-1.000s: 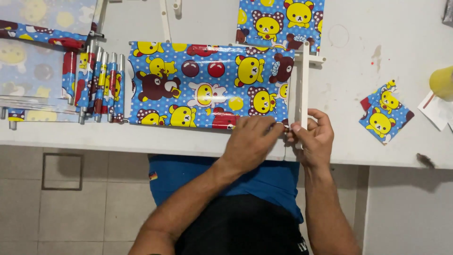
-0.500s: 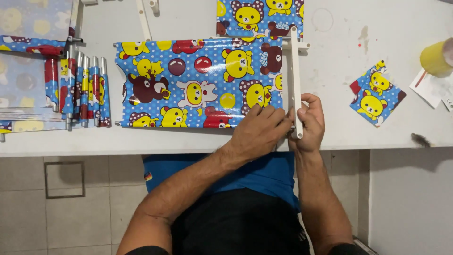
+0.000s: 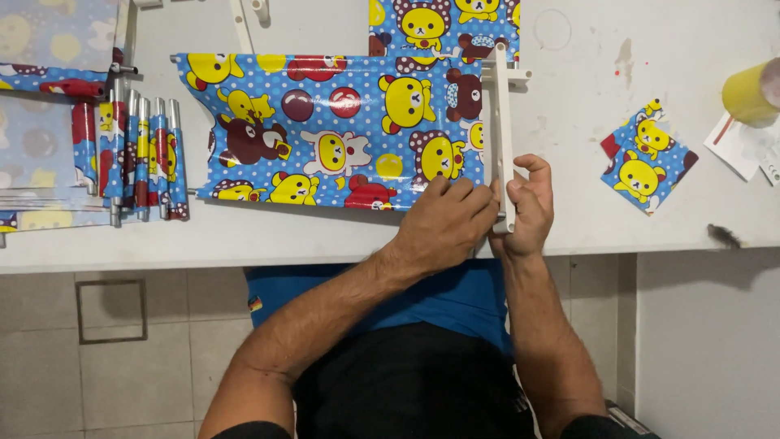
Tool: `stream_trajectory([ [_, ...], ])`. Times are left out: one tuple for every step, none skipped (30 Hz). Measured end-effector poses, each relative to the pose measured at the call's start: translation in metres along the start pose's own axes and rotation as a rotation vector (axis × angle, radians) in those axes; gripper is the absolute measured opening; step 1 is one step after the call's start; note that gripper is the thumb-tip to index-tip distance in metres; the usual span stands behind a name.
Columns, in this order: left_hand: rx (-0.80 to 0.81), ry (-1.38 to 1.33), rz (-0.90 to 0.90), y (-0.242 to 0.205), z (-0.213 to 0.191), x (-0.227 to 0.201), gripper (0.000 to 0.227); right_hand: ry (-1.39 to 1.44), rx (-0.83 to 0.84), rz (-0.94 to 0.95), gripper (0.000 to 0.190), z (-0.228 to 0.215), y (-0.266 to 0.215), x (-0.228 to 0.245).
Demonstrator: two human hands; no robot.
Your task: Assembling components of a display rack by sliding metal rods into fabric sleeves and attaching plastic connectors.
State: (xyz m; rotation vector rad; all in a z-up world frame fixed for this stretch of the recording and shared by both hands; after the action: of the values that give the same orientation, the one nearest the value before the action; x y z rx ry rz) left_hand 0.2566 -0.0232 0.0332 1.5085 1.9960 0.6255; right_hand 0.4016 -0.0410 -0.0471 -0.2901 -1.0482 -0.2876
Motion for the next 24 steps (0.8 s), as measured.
stream_trajectory([
  [-0.034,0.017,0.001,0.001,-0.002,0.000,0.021,0.022,0.009,-0.013,0.033,0.005,-0.001,0.002],
  [-0.067,0.031,0.000,0.002,-0.005,-0.002,0.021,0.043,0.017,-0.023,0.032,0.010,-0.003,0.005],
  [-0.066,0.030,-0.004,0.002,-0.004,-0.002,0.021,0.042,0.017,-0.019,0.032,0.008,-0.003,0.004],
  [-0.078,0.032,0.002,0.004,-0.004,-0.002,0.020,0.035,0.016,-0.023,0.033,0.007,-0.002,0.004],
  [-0.090,0.034,0.008,0.006,-0.004,-0.002,0.020,0.028,0.014,-0.026,0.033,0.006,-0.001,0.005],
  [-0.092,0.037,0.010,0.006,-0.005,-0.001,0.020,0.028,0.017,-0.030,0.033,0.010,-0.001,0.007],
  [-0.096,0.043,0.014,0.006,-0.006,-0.001,0.019,0.020,0.012,-0.029,0.033,0.014,-0.001,0.009],
  [-0.096,0.043,0.018,0.005,-0.006,-0.003,0.019,0.012,-0.001,-0.027,0.034,0.017,-0.005,0.010],
  [-0.094,0.039,0.021,0.005,-0.006,-0.003,0.019,0.012,-0.005,-0.029,0.034,0.022,-0.005,0.013],
  [-0.083,0.027,0.012,0.004,-0.006,-0.002,0.019,0.002,-0.011,-0.034,0.034,0.027,-0.006,0.017],
  [-0.072,0.015,0.003,0.004,-0.005,-0.002,0.019,-0.009,-0.017,-0.040,0.035,0.031,-0.007,0.020],
  [-0.072,0.015,0.003,0.004,-0.006,-0.002,0.019,-0.009,-0.017,-0.040,0.035,0.028,-0.007,0.017],
  [-0.063,0.023,-0.002,0.005,-0.007,-0.002,0.018,-0.009,-0.015,-0.038,0.035,0.024,-0.006,0.015],
  [-0.055,0.033,-0.009,0.006,-0.008,-0.002,0.017,-0.009,-0.011,-0.036,0.035,0.021,-0.006,0.012],
  [-0.055,0.034,-0.010,0.008,-0.010,-0.003,0.017,-0.009,-0.010,-0.036,0.035,0.021,-0.006,0.012],
  [-0.054,0.042,-0.029,0.010,-0.012,-0.003,0.018,-0.011,-0.021,-0.041,0.035,0.021,-0.007,0.012],
  [-0.054,0.051,-0.048,0.012,-0.014,-0.003,0.019,-0.014,-0.032,-0.045,0.034,0.021,-0.007,0.012],
  [-0.054,0.051,-0.049,0.010,-0.008,-0.003,0.019,-0.014,-0.031,-0.045,0.034,0.012,-0.005,0.006],
  [-0.055,0.062,-0.055,0.009,-0.003,-0.003,0.017,-0.021,-0.029,-0.049,0.034,0.003,-0.003,0.000],
  [-0.055,0.071,-0.061,0.007,0.002,-0.004,0.016,-0.029,-0.029,-0.053,0.034,-0.006,-0.002,-0.005],
  [-0.054,0.071,-0.061,0.007,0.003,-0.005,0.016,-0.029,-0.030,-0.053,0.034,0.001,-0.003,-0.002],
  [-0.058,0.087,-0.071,0.007,0.004,-0.006,0.017,-0.050,-0.027,-0.051,0.032,0.008,-0.004,0.003],
  [-0.063,0.103,-0.081,0.008,0.005,-0.008,0.019,-0.072,-0.025,-0.049,0.031,0.014,-0.006,0.007],
  [-0.063,0.101,-0.079,0.007,0.008,-0.009,0.019,-0.072,-0.027,-0.050,0.031,0.026,-0.009,0.014],
])
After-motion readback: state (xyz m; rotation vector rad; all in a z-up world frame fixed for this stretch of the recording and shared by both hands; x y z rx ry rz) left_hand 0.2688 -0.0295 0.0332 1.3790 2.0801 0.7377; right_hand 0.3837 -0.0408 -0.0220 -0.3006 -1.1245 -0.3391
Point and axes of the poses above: each hand's wrist, its own y-axis towards the middle knuckle, its own z-axis out of the palm, x = y × z, the point moved 5 cm from there along y, towards the middle knuckle, and after that the axes turned 8 degrees about z, right-handed, at the moved point
